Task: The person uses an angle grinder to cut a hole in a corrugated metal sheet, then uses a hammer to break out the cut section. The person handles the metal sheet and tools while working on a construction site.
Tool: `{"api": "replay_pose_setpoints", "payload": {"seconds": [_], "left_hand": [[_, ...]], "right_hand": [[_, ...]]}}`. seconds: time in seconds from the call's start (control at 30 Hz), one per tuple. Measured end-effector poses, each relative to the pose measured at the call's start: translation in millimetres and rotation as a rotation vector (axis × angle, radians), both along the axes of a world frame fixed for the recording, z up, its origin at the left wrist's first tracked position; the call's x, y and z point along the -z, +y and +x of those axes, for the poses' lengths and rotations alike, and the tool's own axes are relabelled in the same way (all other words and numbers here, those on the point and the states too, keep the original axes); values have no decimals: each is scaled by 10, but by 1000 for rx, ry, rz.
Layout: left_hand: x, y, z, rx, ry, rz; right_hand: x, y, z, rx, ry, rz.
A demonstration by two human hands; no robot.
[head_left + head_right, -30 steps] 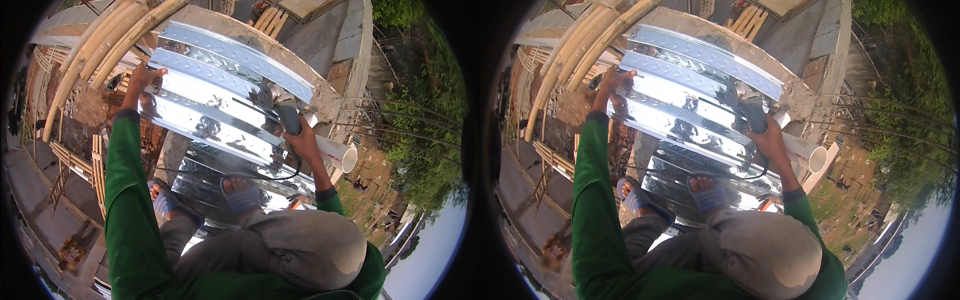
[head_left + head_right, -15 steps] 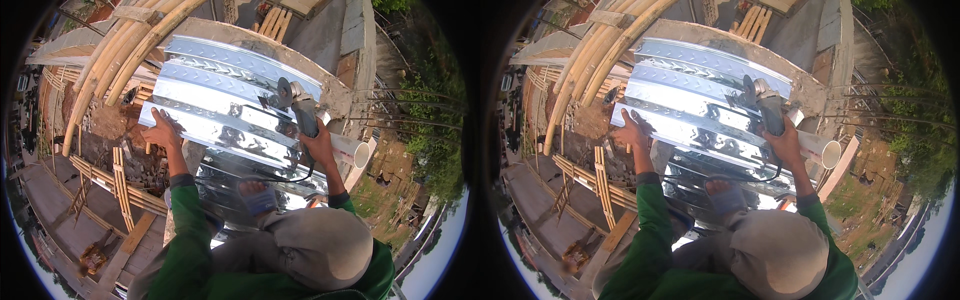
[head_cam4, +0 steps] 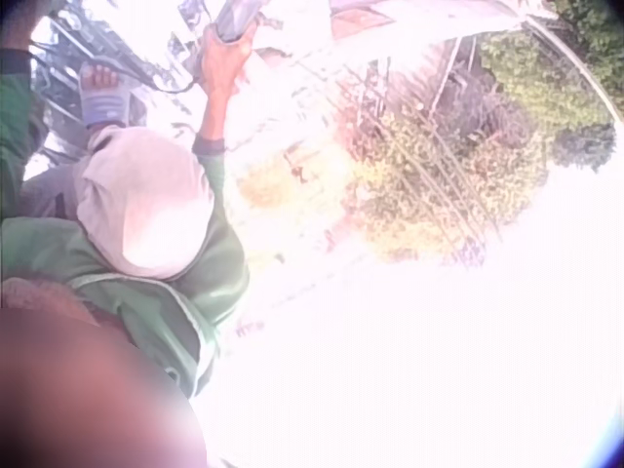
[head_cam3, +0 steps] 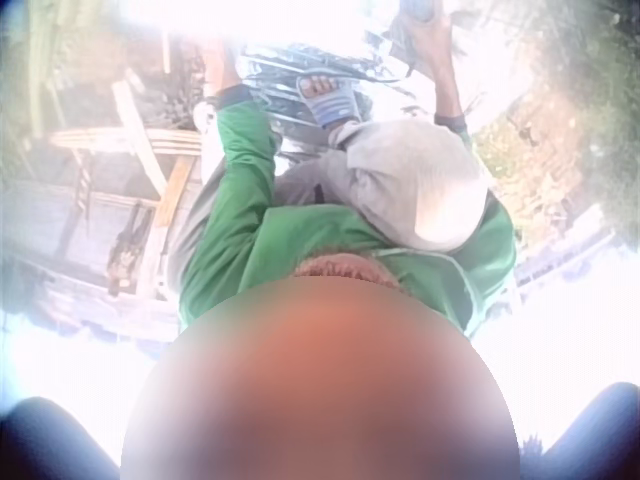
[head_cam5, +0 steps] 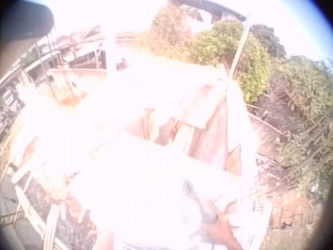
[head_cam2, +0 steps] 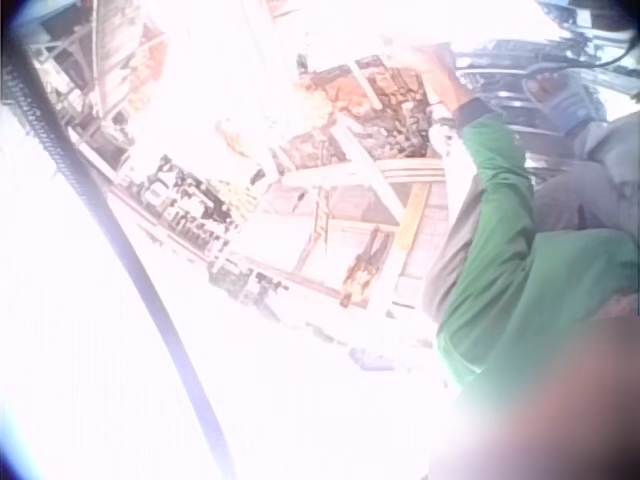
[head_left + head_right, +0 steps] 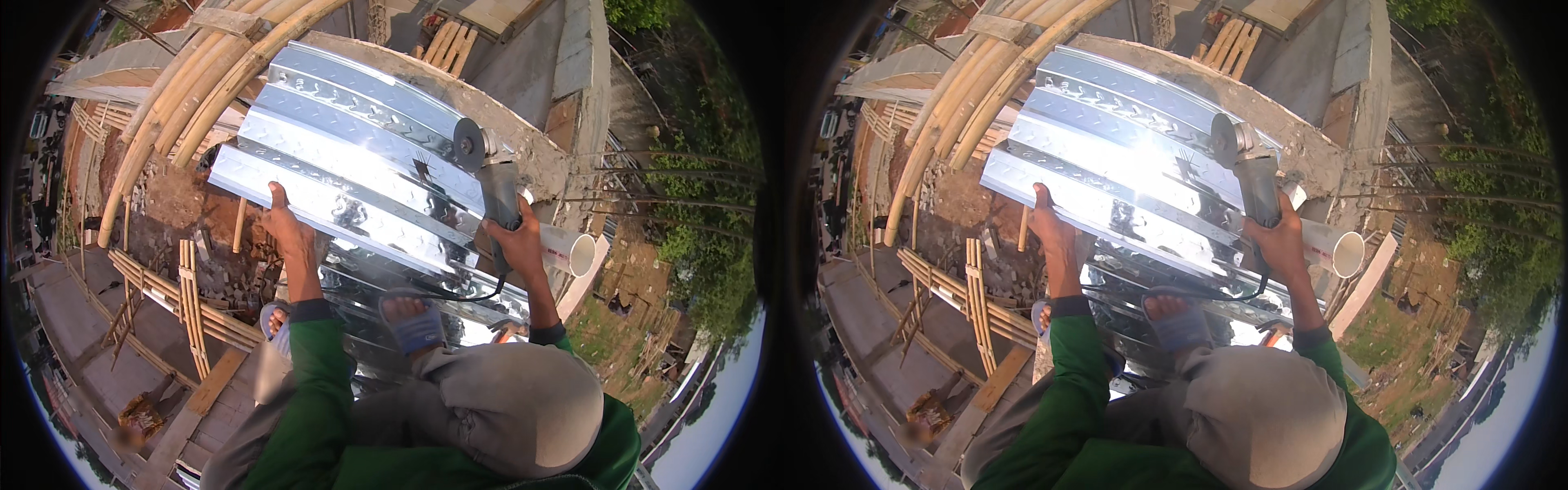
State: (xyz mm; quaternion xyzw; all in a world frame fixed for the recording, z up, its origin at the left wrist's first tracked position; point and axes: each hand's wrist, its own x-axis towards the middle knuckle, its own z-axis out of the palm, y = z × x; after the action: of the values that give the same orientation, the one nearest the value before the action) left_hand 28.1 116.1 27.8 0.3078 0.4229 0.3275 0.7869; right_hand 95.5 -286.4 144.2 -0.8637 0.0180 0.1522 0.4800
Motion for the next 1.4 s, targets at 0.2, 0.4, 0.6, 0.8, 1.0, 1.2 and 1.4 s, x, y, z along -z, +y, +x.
{"api": "replay_pose_setpoints", "payload": {"seconds": [0.2,0.4,0.6,0.8,1.0,1.2,1.4], "left_hand": [[-517,464,412,79,-23,110],[-1301,878,1284,250,-33,413],[-1791,891,2434,474,-131,663],[-1744,443,3468,735,-48,920],[-1231,-58,4019,1007,147,1159],[-537,-432,4123,1175,394,1514],[17,-68,3853,1230,306,999]], "right_hand": [[-96,-81,-156,50,-67,110],[-159,-146,-264,72,-112,180],[-328,-181,-307,70,-41,195],[-422,-50,-389,8,-74,142],[-373,-11,-432,2,19,94],[-226,-85,-459,74,94,63],[-169,-190,-473,63,141,48]]}}
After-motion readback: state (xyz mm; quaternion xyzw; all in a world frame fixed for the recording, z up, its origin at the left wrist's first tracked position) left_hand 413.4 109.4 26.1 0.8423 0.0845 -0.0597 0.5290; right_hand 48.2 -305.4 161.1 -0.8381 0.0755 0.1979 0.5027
